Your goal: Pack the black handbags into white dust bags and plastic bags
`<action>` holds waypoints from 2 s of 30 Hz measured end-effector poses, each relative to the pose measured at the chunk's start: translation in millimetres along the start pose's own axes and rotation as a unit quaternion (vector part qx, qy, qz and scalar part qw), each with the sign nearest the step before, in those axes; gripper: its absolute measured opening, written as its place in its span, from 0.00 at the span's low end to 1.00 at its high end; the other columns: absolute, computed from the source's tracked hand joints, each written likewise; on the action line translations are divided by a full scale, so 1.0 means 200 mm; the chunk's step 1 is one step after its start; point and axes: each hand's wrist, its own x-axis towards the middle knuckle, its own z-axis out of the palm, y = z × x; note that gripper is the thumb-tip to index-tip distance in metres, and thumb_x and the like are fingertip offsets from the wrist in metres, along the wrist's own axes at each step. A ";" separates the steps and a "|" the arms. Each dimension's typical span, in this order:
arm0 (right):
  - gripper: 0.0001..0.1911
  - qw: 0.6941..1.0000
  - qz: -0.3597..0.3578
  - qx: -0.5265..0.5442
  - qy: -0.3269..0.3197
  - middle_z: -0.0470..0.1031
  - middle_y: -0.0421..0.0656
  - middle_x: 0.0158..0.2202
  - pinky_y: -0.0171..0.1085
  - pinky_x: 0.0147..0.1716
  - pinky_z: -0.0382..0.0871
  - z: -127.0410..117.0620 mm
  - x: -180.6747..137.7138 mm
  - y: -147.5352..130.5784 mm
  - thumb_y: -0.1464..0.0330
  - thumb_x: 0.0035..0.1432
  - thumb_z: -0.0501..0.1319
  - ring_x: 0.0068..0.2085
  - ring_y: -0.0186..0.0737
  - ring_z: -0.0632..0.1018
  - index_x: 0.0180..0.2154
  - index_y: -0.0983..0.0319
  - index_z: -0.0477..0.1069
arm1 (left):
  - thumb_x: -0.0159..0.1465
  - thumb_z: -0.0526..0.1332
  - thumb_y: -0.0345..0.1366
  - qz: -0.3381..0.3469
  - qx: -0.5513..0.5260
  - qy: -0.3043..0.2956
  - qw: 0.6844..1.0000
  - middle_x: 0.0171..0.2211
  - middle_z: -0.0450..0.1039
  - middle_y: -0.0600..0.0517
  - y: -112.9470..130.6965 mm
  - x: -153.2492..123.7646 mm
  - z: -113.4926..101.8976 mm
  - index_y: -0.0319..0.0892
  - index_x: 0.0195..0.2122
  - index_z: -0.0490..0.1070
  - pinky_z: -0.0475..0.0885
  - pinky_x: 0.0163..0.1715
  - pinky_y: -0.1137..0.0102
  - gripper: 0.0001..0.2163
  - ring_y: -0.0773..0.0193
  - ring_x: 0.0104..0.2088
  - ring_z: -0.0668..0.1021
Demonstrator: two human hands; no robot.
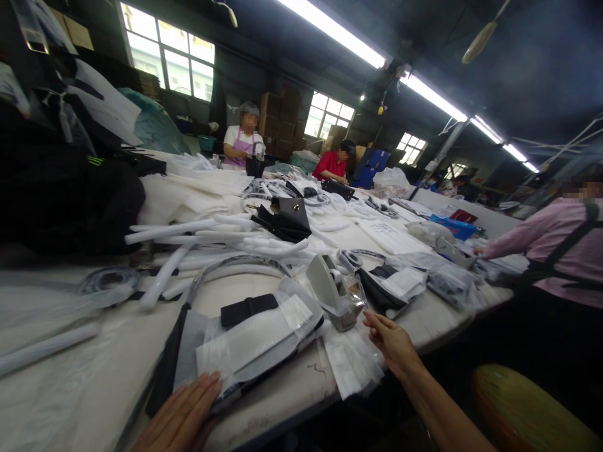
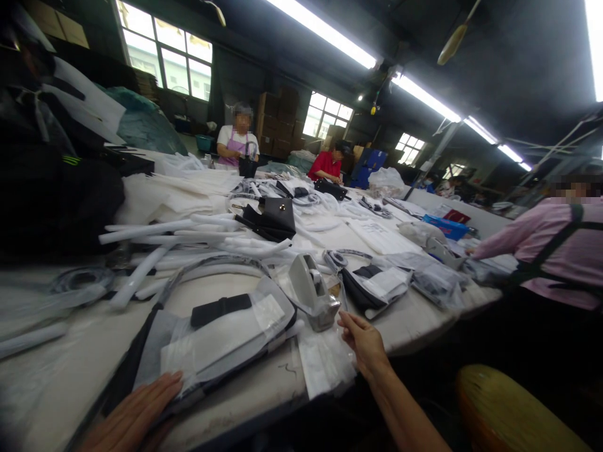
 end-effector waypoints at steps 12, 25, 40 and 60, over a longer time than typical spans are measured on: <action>0.06 0.997 -0.037 -0.053 0.043 0.74 0.38 0.33 0.29 0.23 0.71 0.07 -0.03 0.08 0.68 0.66 0.61 0.26 0.28 0.74 0.41 0.66 0.72 | 0.72 0.53 0.33 -0.037 -0.026 0.028 0.999 0.56 0.74 0.48 0.06 0.01 -0.01 0.39 0.58 0.70 0.64 0.61 0.68 0.16 0.61 0.53 0.78; 0.11 0.880 -0.248 -0.375 -0.151 0.80 0.41 0.28 0.32 0.27 0.70 0.14 -0.49 -0.09 0.61 0.45 0.75 0.23 0.33 0.72 0.31 0.59 0.82 | 0.70 0.52 0.27 -0.076 -0.041 -0.012 0.996 0.60 0.70 0.48 0.10 0.02 -0.05 0.40 0.62 0.65 0.71 0.57 0.64 0.20 0.59 0.57 0.75; 0.11 0.337 -0.281 -0.545 -0.715 0.77 0.41 0.27 0.29 0.27 0.63 1.23 -0.66 -0.09 0.62 0.58 0.65 0.25 0.32 0.75 0.38 0.62 0.80 | 0.73 0.47 0.27 -0.195 -0.078 0.025 0.977 0.54 0.75 0.45 0.18 0.13 -0.12 0.41 0.51 0.73 0.76 0.54 0.62 0.16 0.60 0.55 0.76; 0.08 -0.046 -0.402 -0.669 -0.624 0.82 0.46 0.27 0.34 0.23 0.56 1.60 -0.71 0.13 0.66 0.60 0.65 0.29 0.44 0.81 0.31 0.61 0.80 | 0.71 0.49 0.25 -0.230 -0.082 0.009 0.970 0.54 0.73 0.42 0.18 0.14 -0.13 0.43 0.55 0.72 0.74 0.53 0.62 0.18 0.57 0.55 0.75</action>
